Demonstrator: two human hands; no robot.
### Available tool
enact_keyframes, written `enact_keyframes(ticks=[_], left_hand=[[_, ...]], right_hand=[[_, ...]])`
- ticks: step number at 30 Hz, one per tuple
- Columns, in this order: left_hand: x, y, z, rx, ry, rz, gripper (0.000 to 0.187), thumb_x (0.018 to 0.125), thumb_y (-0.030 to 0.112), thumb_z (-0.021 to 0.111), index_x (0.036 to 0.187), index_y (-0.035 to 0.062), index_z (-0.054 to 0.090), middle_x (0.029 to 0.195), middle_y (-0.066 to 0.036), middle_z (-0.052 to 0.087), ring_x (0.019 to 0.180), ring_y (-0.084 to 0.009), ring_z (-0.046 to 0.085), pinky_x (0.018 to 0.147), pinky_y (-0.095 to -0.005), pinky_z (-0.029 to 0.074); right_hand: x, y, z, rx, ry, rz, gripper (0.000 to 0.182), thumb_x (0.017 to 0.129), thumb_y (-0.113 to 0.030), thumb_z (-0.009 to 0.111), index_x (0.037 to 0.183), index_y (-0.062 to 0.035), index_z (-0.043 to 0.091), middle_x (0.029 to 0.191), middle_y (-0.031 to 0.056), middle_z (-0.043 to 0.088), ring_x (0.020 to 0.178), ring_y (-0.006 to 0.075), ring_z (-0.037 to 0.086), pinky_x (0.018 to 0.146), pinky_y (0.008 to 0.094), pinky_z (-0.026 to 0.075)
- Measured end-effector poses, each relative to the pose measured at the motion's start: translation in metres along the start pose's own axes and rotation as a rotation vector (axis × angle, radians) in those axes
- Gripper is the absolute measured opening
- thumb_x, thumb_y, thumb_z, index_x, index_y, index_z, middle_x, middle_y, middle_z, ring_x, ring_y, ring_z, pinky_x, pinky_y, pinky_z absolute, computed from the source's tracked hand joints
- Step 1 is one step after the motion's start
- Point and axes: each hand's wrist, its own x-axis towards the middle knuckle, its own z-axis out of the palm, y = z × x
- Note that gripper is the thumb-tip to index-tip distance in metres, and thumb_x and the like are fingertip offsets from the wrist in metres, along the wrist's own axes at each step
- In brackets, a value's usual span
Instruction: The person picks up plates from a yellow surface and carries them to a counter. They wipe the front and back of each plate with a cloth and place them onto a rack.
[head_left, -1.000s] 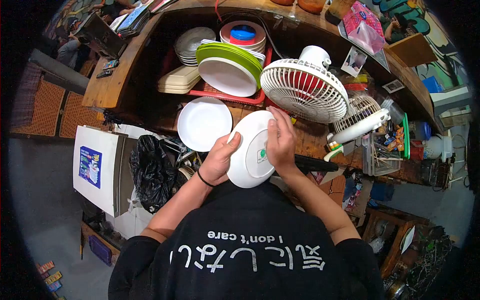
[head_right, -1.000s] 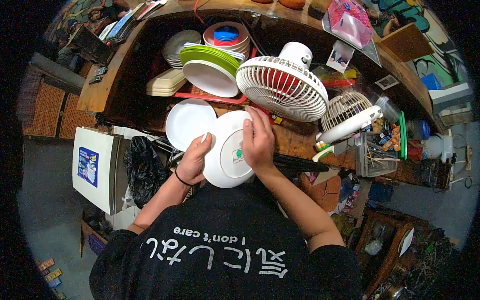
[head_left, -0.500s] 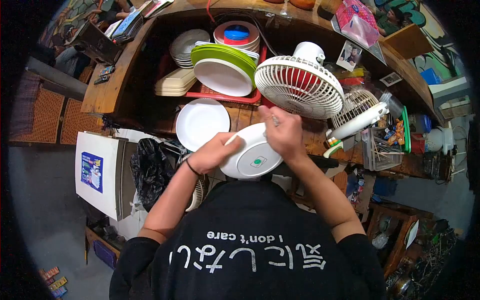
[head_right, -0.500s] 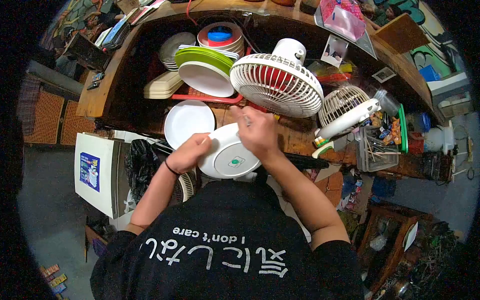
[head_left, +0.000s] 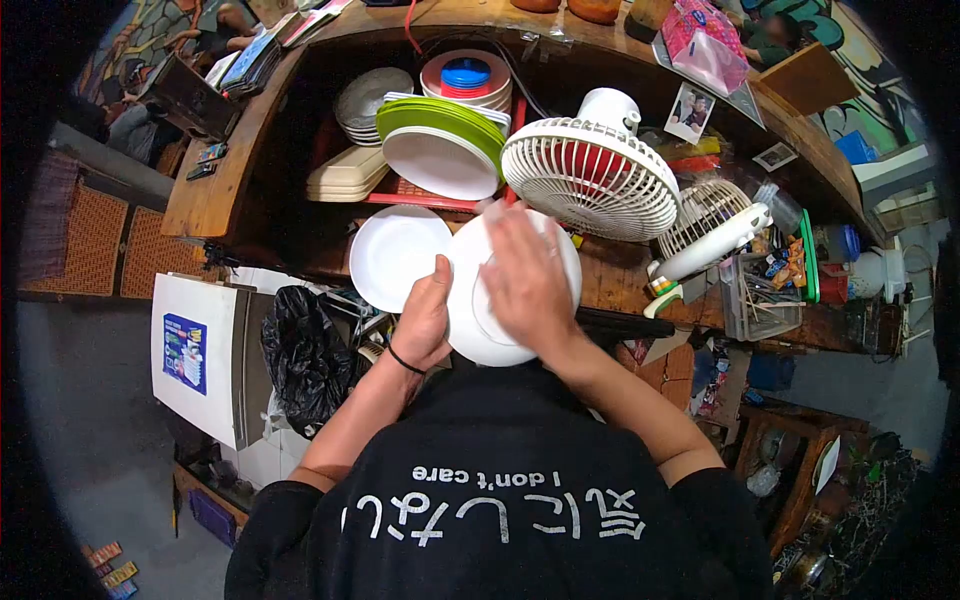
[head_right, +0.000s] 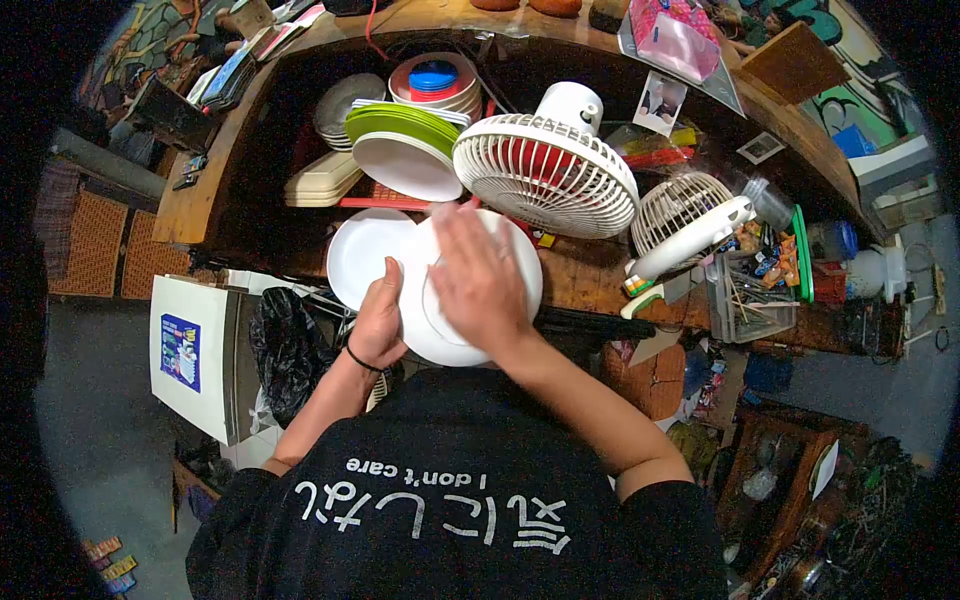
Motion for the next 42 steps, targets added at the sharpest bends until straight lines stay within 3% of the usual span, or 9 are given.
enact_keyframes(ticks=[7, 15, 21, 24, 26, 33, 37, 39, 42], left_hand=[[-0.007, 0.026, -0.001, 0.126, 0.025, 0.061, 0.059, 0.101, 0.044, 0.040, 0.127, -0.0086, 0.047, 0.117, -0.019, 0.061, 0.104, -0.0242, 0.064, 0.087, -0.0372, 0.055], [-0.005, 0.004, -0.040, 0.303, 0.012, 0.123, 0.054, 0.101, 0.043, 0.043, 0.117, -0.0065, 0.059, 0.106, -0.011, 0.065, 0.096, -0.0151, 0.061, 0.085, -0.0292, 0.049], [-0.018, 0.031, -0.040, 0.402, -0.007, 0.095, 0.049, 0.098, 0.037, 0.053, 0.114, -0.0088, 0.060, 0.104, -0.012, 0.067, 0.091, -0.0161, 0.064, 0.081, -0.0300, 0.052], [-0.017, 0.047, -0.036, 0.215, 0.010, 0.156, 0.057, 0.098, 0.042, 0.048, 0.126, -0.0085, 0.050, 0.115, -0.017, 0.063, 0.098, -0.0229, 0.066, 0.086, -0.0340, 0.053], [-0.013, 0.043, -0.032, 0.127, 0.035, 0.147, 0.056, 0.098, 0.040, 0.049, 0.127, -0.0085, 0.050, 0.117, -0.018, 0.062, 0.101, -0.0232, 0.065, 0.087, -0.0345, 0.053], [-0.014, 0.051, -0.043, 0.145, -0.193, -0.056, 0.051, 0.093, 0.028, 0.059, 0.129, -0.0066, 0.049, 0.117, -0.016, 0.062, 0.103, -0.0216, 0.063, 0.090, -0.0346, 0.052], [-0.006, 0.024, -0.038, 0.295, -0.055, -0.139, 0.050, 0.097, 0.032, 0.056, 0.128, -0.0057, 0.049, 0.117, -0.012, 0.062, 0.101, -0.0172, 0.062, 0.088, -0.0330, 0.052], [-0.001, 0.009, -0.029, 0.273, -0.009, -0.038, 0.048, 0.099, 0.033, 0.052, 0.127, -0.0055, 0.050, 0.116, -0.011, 0.062, 0.102, -0.0170, 0.062, 0.087, -0.0335, 0.051], [0.008, 0.003, -0.029, 0.237, 0.087, 0.019, 0.056, 0.100, 0.045, 0.043, 0.124, -0.0050, 0.051, 0.114, -0.012, 0.062, 0.099, -0.0177, 0.062, 0.085, -0.0332, 0.052]], right_hand=[[-0.014, 0.018, 0.008, 0.217, 0.177, 0.080, 0.053, 0.095, -0.024, 0.051, 0.137, 0.0057, 0.041, 0.140, 0.0270, 0.043, 0.132, 0.0416, 0.039, 0.111, 0.0540, 0.025], [-0.008, -0.028, 0.002, 0.070, -0.012, -0.253, 0.053, 0.089, -0.030, 0.059, 0.133, -0.0019, 0.050, 0.141, 0.0143, 0.047, 0.134, 0.0326, 0.040, 0.109, 0.0518, 0.030], [-0.025, 0.013, 0.000, 0.083, 0.151, 0.044, 0.046, 0.086, -0.026, 0.064, 0.124, -0.0013, 0.054, 0.120, 0.0224, 0.057, 0.107, 0.0318, 0.059, 0.092, 0.0455, 0.046], [-0.039, 0.026, 0.014, 0.315, 0.143, 0.356, 0.034, 0.092, -0.029, 0.060, 0.108, 0.0012, 0.059, 0.090, 0.0166, 0.065, 0.076, 0.0248, 0.063, 0.072, 0.0374, 0.051], [-0.037, 0.020, 0.018, 0.850, 0.228, 0.709, 0.038, 0.096, -0.034, 0.056, 0.087, 0.0022, 0.060, 0.066, 0.0058, 0.059, 0.058, 0.0141, 0.053, 0.057, 0.0314, 0.045], [-0.019, 0.035, 0.003, 0.684, 0.167, 0.617, 0.043, 0.096, -0.031, 0.057, 0.067, 0.0000, 0.058, 0.054, 0.0031, 0.052, 0.051, 0.0116, 0.045, 0.051, 0.0292, 0.037], [-0.004, 0.020, 0.001, 0.285, 0.256, 0.361, 0.027, 0.095, -0.025, 0.056, 0.093, 0.0004, 0.066, 0.083, 0.0160, 0.066, 0.071, 0.0273, 0.064, 0.066, 0.0382, 0.049], [0.000, 0.004, 0.010, 0.185, 0.209, 0.169, 0.043, 0.089, -0.019, 0.061, 0.125, 0.0044, 0.054, 0.116, 0.0220, 0.058, 0.105, 0.0352, 0.057, 0.093, 0.0446, 0.043], [-0.017, -0.032, 0.013, 0.184, 0.004, -0.051, 0.064, 0.078, -0.021, 0.070, 0.133, 0.0026, 0.048, 0.134, 0.0224, 0.049, 0.127, 0.0393, 0.044, 0.107, 0.0539, 0.030]])
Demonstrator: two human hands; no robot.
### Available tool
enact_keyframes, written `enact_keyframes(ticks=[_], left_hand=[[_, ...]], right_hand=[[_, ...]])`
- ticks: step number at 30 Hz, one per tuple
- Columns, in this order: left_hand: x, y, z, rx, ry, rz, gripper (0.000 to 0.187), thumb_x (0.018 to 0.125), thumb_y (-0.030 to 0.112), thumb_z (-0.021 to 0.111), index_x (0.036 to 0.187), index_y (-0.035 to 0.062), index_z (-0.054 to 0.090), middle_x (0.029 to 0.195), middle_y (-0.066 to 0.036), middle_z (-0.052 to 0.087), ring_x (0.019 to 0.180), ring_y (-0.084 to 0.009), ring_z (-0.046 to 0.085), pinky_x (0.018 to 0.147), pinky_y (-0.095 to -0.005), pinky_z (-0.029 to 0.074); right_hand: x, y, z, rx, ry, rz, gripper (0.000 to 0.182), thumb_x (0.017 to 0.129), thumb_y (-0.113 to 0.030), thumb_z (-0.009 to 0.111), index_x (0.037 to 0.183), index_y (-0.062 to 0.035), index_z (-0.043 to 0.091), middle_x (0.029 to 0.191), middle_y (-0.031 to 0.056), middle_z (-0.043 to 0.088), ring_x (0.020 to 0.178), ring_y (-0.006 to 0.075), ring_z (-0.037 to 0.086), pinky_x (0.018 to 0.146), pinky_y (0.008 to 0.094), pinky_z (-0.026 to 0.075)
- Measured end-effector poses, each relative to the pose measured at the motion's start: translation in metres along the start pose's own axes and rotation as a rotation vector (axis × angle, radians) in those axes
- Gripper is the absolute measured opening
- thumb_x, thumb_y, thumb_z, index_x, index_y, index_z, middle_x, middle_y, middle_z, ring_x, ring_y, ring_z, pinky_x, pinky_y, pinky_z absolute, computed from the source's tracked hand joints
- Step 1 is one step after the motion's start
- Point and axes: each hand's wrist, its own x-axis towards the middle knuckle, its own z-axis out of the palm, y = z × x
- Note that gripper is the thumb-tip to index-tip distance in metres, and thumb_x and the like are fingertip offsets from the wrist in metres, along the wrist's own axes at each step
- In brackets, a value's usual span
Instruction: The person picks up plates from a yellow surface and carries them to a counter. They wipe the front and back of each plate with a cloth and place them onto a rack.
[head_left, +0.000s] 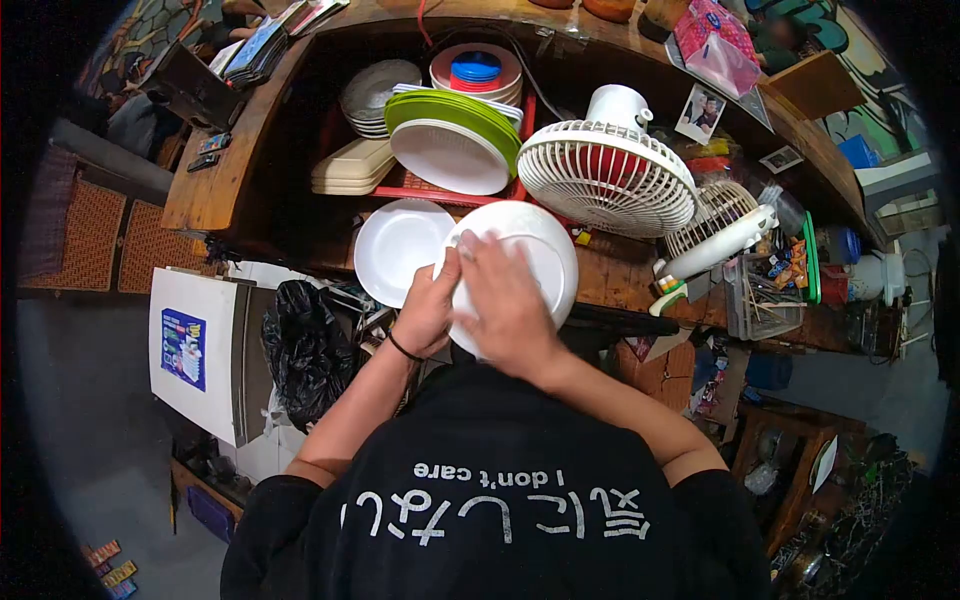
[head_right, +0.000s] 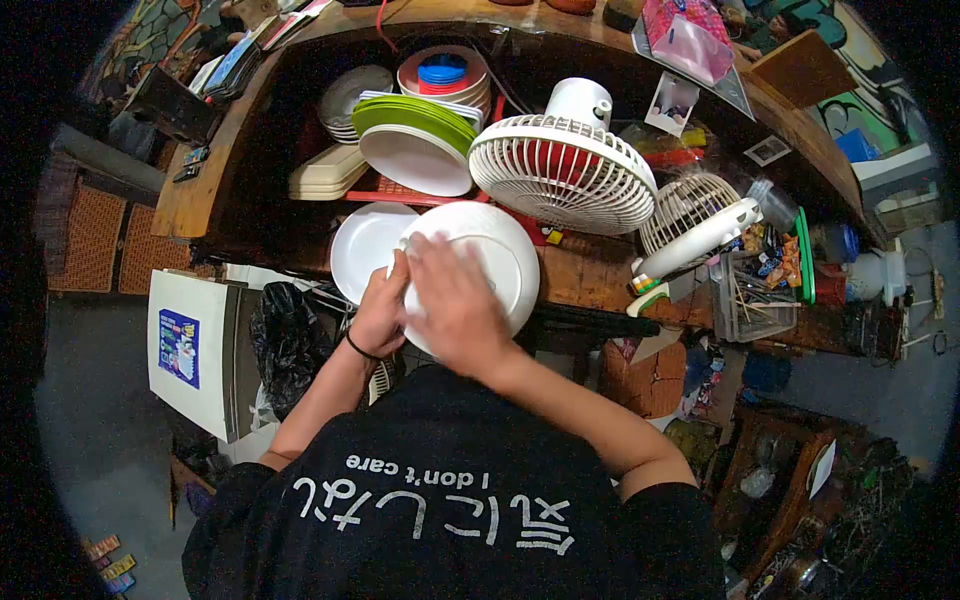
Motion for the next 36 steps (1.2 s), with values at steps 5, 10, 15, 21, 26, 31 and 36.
enact_keyframes(ticks=[5, 10, 15, 21, 26, 31, 36], left_hand=[[-0.008, 0.016, 0.005, -0.230, -0.005, -0.040, 0.057, 0.101, 0.043, 0.042, 0.127, -0.0072, 0.050, 0.117, -0.015, 0.061, 0.099, -0.0176, 0.062, 0.086, -0.0312, 0.051], [-0.005, 0.005, 0.008, -0.112, 0.010, 0.013, 0.054, 0.102, 0.039, 0.044, 0.127, -0.0076, 0.050, 0.120, -0.014, 0.060, 0.107, -0.0168, 0.058, 0.091, -0.0334, 0.048], [0.001, -0.002, -0.011, 0.006, 0.086, 0.000, 0.058, 0.101, 0.044, 0.041, 0.129, -0.0072, 0.046, 0.118, -0.016, 0.061, 0.102, -0.0206, 0.064, 0.086, -0.0347, 0.053], [-0.011, 0.009, 0.004, -0.088, 0.104, 0.003, 0.053, 0.100, 0.038, 0.048, 0.124, -0.0094, 0.052, 0.113, -0.016, 0.064, 0.102, -0.0204, 0.063, 0.087, -0.0333, 0.052], [-0.010, 0.022, -0.009, -0.069, 0.140, 0.103, 0.058, 0.100, 0.041, 0.046, 0.129, -0.0091, 0.045, 0.118, -0.018, 0.061, 0.105, -0.0234, 0.063, 0.088, -0.0354, 0.053], [-0.001, 0.054, -0.014, -0.311, 0.269, 0.259, 0.054, 0.103, 0.038, 0.034, 0.138, -0.0027, 0.038, 0.131, -0.017, 0.054, 0.118, -0.0261, 0.056, 0.100, -0.0396, 0.046], [0.032, 0.079, -0.023, -0.407, 0.268, 0.395, 0.049, 0.103, 0.032, 0.032, 0.136, -0.0038, 0.039, 0.133, -0.017, 0.052, 0.120, -0.0265, 0.054, 0.104, -0.0422, 0.043]], right_hand=[[-0.011, 0.036, -0.012, 0.003, -0.282, -0.094, 0.065, 0.086, -0.028, 0.063, 0.140, 0.0005, 0.041, 0.148, 0.0227, 0.035, 0.137, 0.0384, 0.033, 0.110, 0.0593, 0.023], [0.003, 0.034, 0.005, -0.100, -0.034, 0.047, 0.068, 0.089, -0.038, 0.058, 0.140, 0.0032, 0.038, 0.149, 0.0230, 0.032, 0.137, 0.0434, 0.030, 0.111, 0.0575, 0.021], [-0.008, 0.011, -0.004, 0.065, -0.315, -0.140, 0.070, 0.086, -0.039, 0.062, 0.138, 0.0035, 0.041, 0.148, 0.0211, 0.035, 0.138, 0.0393, 0.032, 0.112, 0.0540, 0.024], [-0.015, 0.062, 0.012, 0.191, 0.136, 0.204, 0.045, 0.093, -0.016, 0.052, 0.133, 0.0053, 0.046, 0.140, 0.0269, 0.042, 0.131, 0.0400, 0.041, 0.107, 0.0438, 0.035], [-0.025, 0.073, 0.038, 0.513, 0.239, 0.663, 0.035, 0.098, -0.022, 0.048, 0.117, 0.0063, 0.057, 0.108, 0.0193, 0.063, 0.098, 0.0295, 0.061, 0.089, 0.0369, 0.048], [-0.026, 0.057, 0.031, 0.802, 0.187, 0.823, 0.030, 0.098, -0.026, 0.053, 0.103, 0.0026, 0.062, 0.079, 0.0059, 0.064, 0.079, 0.0103, 0.060, 0.069, 0.0266, 0.049], [0.003, 0.044, 0.023, 0.382, 0.168, 0.227, 0.031, 0.087, -0.016, 0.067, 0.111, 0.0024, 0.060, 0.105, 0.0197, 0.062, 0.096, 0.0336, 0.064, 0.083, 0.0375, 0.050]])
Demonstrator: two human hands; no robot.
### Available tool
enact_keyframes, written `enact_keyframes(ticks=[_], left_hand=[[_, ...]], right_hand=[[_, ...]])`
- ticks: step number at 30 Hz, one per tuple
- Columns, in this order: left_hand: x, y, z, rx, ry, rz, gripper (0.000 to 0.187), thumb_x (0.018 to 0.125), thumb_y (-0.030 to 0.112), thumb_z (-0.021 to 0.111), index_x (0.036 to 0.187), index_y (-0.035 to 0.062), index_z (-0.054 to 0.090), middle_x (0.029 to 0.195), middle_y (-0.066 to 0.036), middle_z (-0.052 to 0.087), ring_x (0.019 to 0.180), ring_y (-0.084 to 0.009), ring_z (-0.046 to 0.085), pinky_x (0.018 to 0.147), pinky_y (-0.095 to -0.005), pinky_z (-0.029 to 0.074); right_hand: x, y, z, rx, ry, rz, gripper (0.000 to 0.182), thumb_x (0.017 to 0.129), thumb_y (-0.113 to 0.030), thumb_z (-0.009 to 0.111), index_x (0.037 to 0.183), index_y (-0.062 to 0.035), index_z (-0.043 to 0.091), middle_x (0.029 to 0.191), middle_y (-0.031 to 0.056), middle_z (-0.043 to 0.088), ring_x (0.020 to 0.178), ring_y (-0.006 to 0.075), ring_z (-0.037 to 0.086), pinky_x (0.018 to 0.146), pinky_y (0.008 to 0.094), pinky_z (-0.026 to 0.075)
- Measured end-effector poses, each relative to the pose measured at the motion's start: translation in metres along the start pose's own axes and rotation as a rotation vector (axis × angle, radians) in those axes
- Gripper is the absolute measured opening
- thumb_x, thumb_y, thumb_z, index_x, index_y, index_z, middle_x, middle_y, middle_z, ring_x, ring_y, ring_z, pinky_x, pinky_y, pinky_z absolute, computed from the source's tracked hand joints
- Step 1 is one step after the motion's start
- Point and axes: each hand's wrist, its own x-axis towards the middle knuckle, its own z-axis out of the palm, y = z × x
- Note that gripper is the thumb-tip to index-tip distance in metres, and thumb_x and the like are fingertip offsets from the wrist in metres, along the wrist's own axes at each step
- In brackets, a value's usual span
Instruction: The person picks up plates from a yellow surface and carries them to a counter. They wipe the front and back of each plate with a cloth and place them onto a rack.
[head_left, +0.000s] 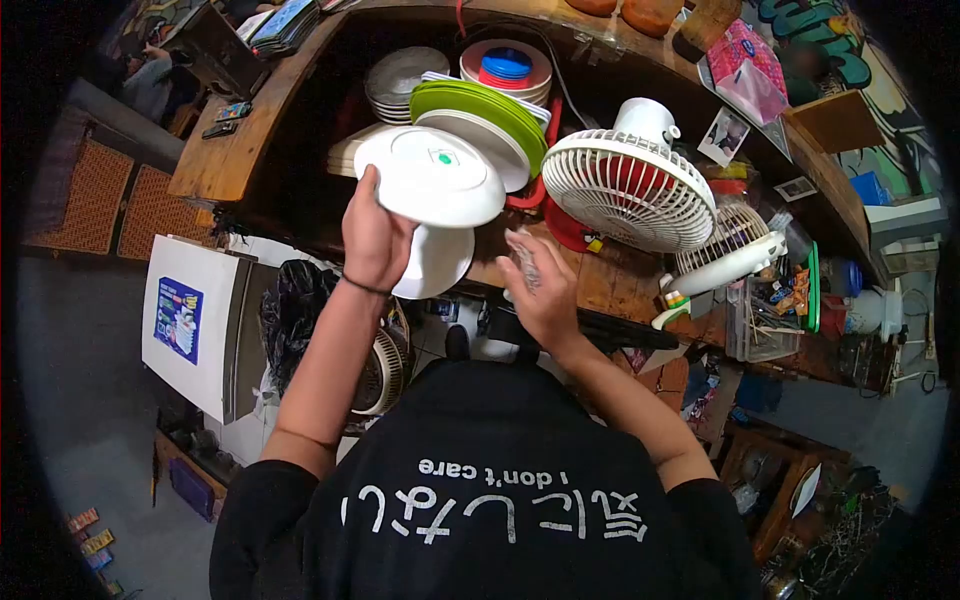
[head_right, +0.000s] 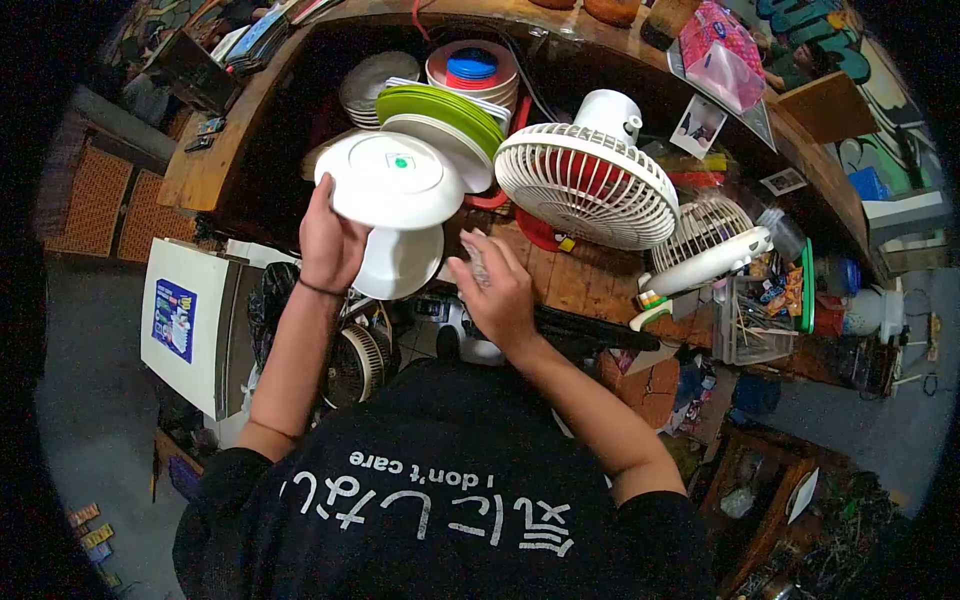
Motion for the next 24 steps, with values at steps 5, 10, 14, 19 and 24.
enact_keyframes(ticks=[5, 10, 14, 19, 24], left_hand=[[0.045, -0.018, 0.013, 0.054, 0.074, -0.157, 0.039, 0.103, 0.025, 0.032, 0.126, -0.0037, 0.045, 0.123, -0.017, 0.056, 0.113, -0.0299, 0.057, 0.100, -0.0460, 0.047], [0.088, -0.045, 0.010, 0.028, -0.043, -0.200, 0.041, 0.103, 0.030, 0.039, 0.131, 0.0002, 0.041, 0.133, -0.017, 0.045, 0.122, -0.0292, 0.049, 0.099, -0.0465, 0.050], [0.085, -0.039, 0.016, 0.101, 0.011, -0.314, 0.052, 0.101, 0.032, 0.046, 0.138, -0.0005, 0.033, 0.138, -0.017, 0.039, 0.127, -0.0274, 0.045, 0.099, -0.0437, 0.051], [0.021, -0.037, -0.046, 0.585, 0.161, 0.220, 0.033, 0.094, 0.020, 0.059, 0.115, -0.0053, 0.059, 0.110, -0.013, 0.063, 0.097, -0.0265, 0.063, 0.084, -0.0328, 0.052], [-0.033, -0.093, -0.154, 1.195, 0.692, 0.185, 0.060, 0.084, 0.023, 0.071, 0.126, -0.0039, 0.038, 0.112, -0.015, 0.052, 0.100, -0.0276, 0.053, 0.086, -0.0380, 0.045]], right_hand=[[0.044, -0.009, 0.016, -0.202, -0.087, -0.112, 0.044, 0.086, -0.021, 0.067, 0.121, -0.0003, 0.050, 0.111, 0.0216, 0.057, 0.094, 0.0398, 0.061, 0.080, 0.0446, 0.049], [0.071, 0.015, 0.030, -0.381, -0.035, 0.105, 0.048, 0.086, -0.024, 0.065, 0.126, -0.0035, 0.050, 0.112, 0.0217, 0.060, 0.099, 0.0401, 0.061, 0.082, 0.0459, 0.049], [0.062, 0.028, 0.029, -0.358, -0.026, 0.099, 0.048, 0.085, -0.019, 0.063, 0.127, -0.0016, 0.047, 0.114, 0.0242, 0.058, 0.101, 0.0418, 0.059, 0.085, 0.0465, 0.048], [0.004, 0.045, 0.017, 0.282, -0.118, 0.310, 0.039, 0.090, -0.019, 0.060, 0.123, -0.0001, 0.049, 0.112, 0.0157, 0.061, 0.097, 0.0287, 0.062, 0.085, 0.0381, 0.049], [-0.041, 0.036, -0.019, 0.790, -0.239, 0.977, 0.038, 0.096, -0.027, 0.050, 0.118, 0.0037, 0.055, 0.104, 0.0128, 0.065, 0.092, 0.0214, 0.064, 0.084, 0.0316, 0.051]])
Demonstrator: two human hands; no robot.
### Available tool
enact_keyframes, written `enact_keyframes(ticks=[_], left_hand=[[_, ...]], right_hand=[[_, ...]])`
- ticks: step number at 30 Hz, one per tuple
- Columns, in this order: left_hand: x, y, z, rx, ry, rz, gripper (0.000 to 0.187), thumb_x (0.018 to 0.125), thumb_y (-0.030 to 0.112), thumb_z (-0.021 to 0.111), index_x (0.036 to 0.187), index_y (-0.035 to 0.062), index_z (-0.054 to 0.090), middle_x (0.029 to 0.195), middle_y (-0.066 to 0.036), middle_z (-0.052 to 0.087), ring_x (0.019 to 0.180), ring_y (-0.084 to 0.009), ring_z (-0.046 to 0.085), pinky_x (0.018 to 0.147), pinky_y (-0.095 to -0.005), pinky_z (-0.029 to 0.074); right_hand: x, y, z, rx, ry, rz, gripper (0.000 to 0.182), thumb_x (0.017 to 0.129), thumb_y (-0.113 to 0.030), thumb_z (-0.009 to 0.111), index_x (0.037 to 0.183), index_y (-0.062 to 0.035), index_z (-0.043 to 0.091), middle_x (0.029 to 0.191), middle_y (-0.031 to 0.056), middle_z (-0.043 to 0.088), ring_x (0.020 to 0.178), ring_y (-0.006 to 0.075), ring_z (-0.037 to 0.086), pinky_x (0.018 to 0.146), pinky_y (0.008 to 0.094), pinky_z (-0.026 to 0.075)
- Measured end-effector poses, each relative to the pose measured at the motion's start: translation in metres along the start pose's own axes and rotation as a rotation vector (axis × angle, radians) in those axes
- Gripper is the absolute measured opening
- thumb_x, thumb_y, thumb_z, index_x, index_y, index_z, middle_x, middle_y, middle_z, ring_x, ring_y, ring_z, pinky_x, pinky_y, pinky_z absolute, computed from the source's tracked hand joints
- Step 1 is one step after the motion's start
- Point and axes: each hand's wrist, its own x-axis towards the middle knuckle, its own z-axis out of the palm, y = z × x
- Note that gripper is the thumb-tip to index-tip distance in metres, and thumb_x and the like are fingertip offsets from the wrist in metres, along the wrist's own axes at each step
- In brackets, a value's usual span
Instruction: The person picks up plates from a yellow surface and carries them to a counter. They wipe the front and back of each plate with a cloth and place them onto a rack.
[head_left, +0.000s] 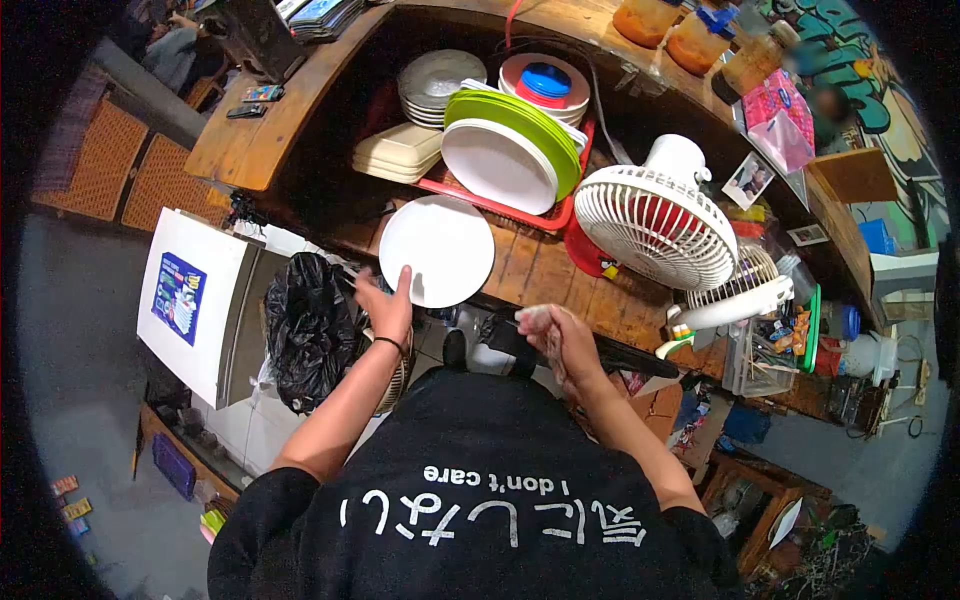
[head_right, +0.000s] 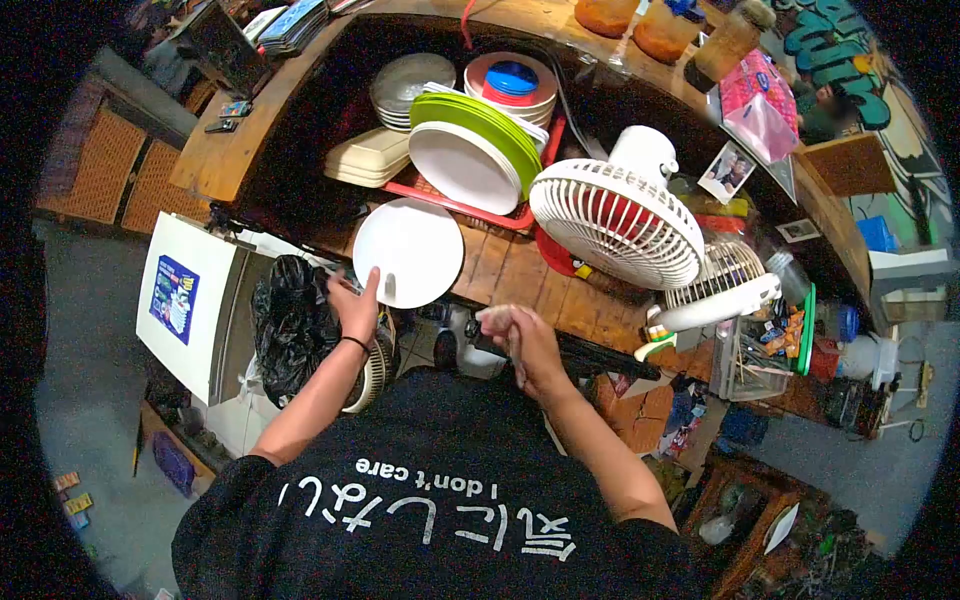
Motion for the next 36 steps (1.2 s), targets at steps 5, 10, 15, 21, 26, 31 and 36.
enact_keyframes(ticks=[5, 10, 15, 21, 26, 31, 36], left_hand=[[-0.001, -0.008, -0.002, -0.672, -0.582, -0.491, 0.054, 0.094, 0.022, 0.059, 0.137, 0.0012, 0.032, 0.130, -0.013, 0.049, 0.109, -0.0285, 0.055, 0.087, -0.0369, 0.049], [-0.013, -0.007, -0.027, -0.815, -0.511, -0.541, 0.043, 0.101, 0.014, 0.041, 0.142, 0.0024, 0.032, 0.135, -0.014, 0.049, 0.122, -0.0265, 0.051, 0.093, -0.0379, 0.049], [-0.043, 0.016, -0.057, -0.600, -0.641, -0.494, 0.054, 0.103, 0.039, 0.040, 0.127, -0.0084, 0.047, 0.116, -0.015, 0.061, 0.104, -0.0196, 0.060, 0.087, -0.0331, 0.049], [-0.047, 0.075, -0.036, -0.426, -0.811, -0.118, 0.070, 0.099, 0.056, 0.033, 0.106, -0.0082, 0.060, 0.088, -0.008, 0.065, 0.080, -0.0134, 0.059, 0.071, -0.0301, 0.048], [-0.034, 0.099, -0.027, -0.578, -0.745, -0.306, 0.077, 0.098, 0.061, 0.030, 0.096, -0.0078, 0.064, 0.083, -0.010, 0.065, 0.075, -0.0143, 0.059, 0.066, -0.0292, 0.049], [-0.041, 0.099, -0.022, -0.519, -0.684, -0.083, 0.075, 0.099, 0.059, 0.030, 0.097, -0.0076, 0.064, 0.081, -0.009, 0.065, 0.072, -0.0143, 0.058, 0.065, -0.0292, 0.048], [-0.044, 0.113, -0.021, -0.519, -0.748, 0.055, 0.066, 0.101, 0.053, 0.033, 0.095, -0.0049, 0.064, 0.081, -0.007, 0.065, 0.071, -0.0122, 0.057, 0.065, -0.0287, 0.047]], right_hand=[[-0.005, -0.002, 0.008, 0.370, 0.010, 0.248, 0.051, 0.097, -0.033, 0.035, 0.120, 0.0070, 0.055, 0.104, 0.0168, 0.066, 0.091, 0.0242, 0.065, 0.085, 0.0327, 0.054], [0.013, -0.006, 0.011, 0.317, 0.028, 0.188, 0.050, 0.094, -0.029, 0.033, 0.125, 0.0070, 0.052, 0.107, 0.0205, 0.065, 0.091, 0.0257, 0.065, 0.086, 0.0336, 0.053], [-0.009, -0.040, 0.063, -0.336, 0.146, -0.253, 0.043, 0.092, -0.009, 0.044, 0.134, 0.0031, 0.044, 0.129, 0.0212, 0.055, 0.114, 0.0294, 0.058, 0.098, 0.0368, 0.046], [0.010, -0.020, 0.094, -1.506, 0.169, -0.875, 0.071, 0.088, -0.028, 0.058, 0.145, 0.0017, 0.030, 0.148, 0.0263, 0.031, 0.139, 0.0390, 0.028, 0.111, 0.0585, 0.019], [-0.020, -0.027, 0.093, -1.489, -0.414, -0.903, 0.071, 0.086, -0.029, 0.060, 0.145, -0.0002, 0.031, 0.148, 0.0224, 0.033, 0.140, 0.0353, 0.028, 0.111, 0.0552, 0.025], [-0.012, -0.039, 0.051, -1.602, -0.019, -0.841, 0.078, 0.087, -0.034, 0.063, 0.148, -0.0038, 0.025, 0.151, 0.0210, 0.028, 0.141, 0.0357, 0.026, 0.110, 0.0567, 0.026], [0.001, -0.031, 0.082, -1.481, 0.039, -0.905, 0.076, 0.087, -0.037, 0.060, 0.142, 0.0049, 0.031, 0.149, 0.0230, 0.031, 0.139, 0.0387, 0.029, 0.112, 0.0555, 0.022]])
